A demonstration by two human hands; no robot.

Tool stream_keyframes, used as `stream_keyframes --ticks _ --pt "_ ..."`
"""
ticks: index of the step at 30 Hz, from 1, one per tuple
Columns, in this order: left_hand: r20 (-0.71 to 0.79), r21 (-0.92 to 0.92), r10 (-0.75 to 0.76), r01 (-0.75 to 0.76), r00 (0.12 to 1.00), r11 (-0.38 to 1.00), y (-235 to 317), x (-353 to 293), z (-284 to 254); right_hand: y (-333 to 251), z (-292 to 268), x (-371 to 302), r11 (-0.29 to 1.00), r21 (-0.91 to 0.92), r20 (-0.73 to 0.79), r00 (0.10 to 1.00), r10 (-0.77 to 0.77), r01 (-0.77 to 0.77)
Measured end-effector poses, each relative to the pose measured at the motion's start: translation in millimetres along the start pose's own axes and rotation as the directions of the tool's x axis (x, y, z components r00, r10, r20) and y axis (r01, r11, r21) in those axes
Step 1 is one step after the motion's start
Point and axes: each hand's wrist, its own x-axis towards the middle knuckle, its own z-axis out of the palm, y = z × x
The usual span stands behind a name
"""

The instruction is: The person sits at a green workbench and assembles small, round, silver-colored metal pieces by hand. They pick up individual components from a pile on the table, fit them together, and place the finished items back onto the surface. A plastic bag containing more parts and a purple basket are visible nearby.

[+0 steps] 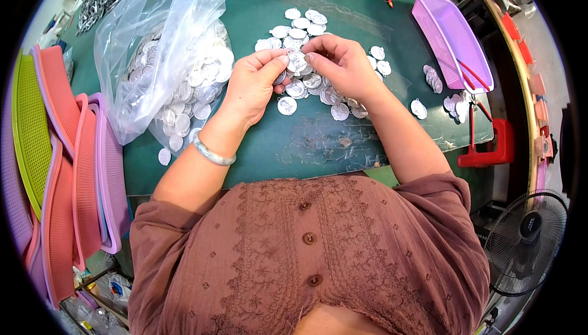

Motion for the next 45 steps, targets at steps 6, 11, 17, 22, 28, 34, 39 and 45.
stream_keyframes --ticks 6,11,17,22,28,34,39,45 --pt "0.019 0.031 0.027 -0.027 0.999 0.999 -0.7 -0.1 0.3 -9.2 -4.5 0.9 0.976 0.120 0.121 0.978 0.168 -0.183" --pt "0.026 -0.030 -0.049 0.049 0.998 0.998 0.9 -0.1 -0.3 -8.6 -7.0 1.7 0.916 0.309 0.114 0.967 0.229 -0.254" --pt "0.089 -0.028 -0.171 0.174 0.981 0.984 4.2 -1.9 0.8 -9.9 -8.0 1.9 0.912 0.328 0.077 0.969 0.234 -0.246" --pt "0.106 -0.043 -0.165 0.171 0.981 0.984 3.6 -1.9 -0.2 -7.5 -8.3 2.4 0.921 0.317 0.080 0.974 0.213 -0.228" --pt "0.131 -0.149 -0.159 0.177 0.979 0.973 2.6 1.0 -1.9 -6.6 -7.7 1.3 0.970 0.215 0.092 0.991 0.098 -0.116" --pt "0.051 -0.205 -0.172 0.179 0.984 0.962 4.7 2.1 -5.1 -1.5 -13.2 4.0 0.953 -0.257 0.074 0.987 -0.146 0.160" --pt "0.042 -0.166 -0.145 0.150 0.989 0.975 2.5 5.0 -13.1 10.8 -11.6 5.0 0.631 -0.673 0.211 0.918 -0.336 0.386" --pt "-0.103 -0.031 -0.193 0.190 0.976 0.981 6.3 2.4 -2.7 9.2 -7.7 2.3 0.607 -0.711 0.238 0.933 -0.270 0.356"
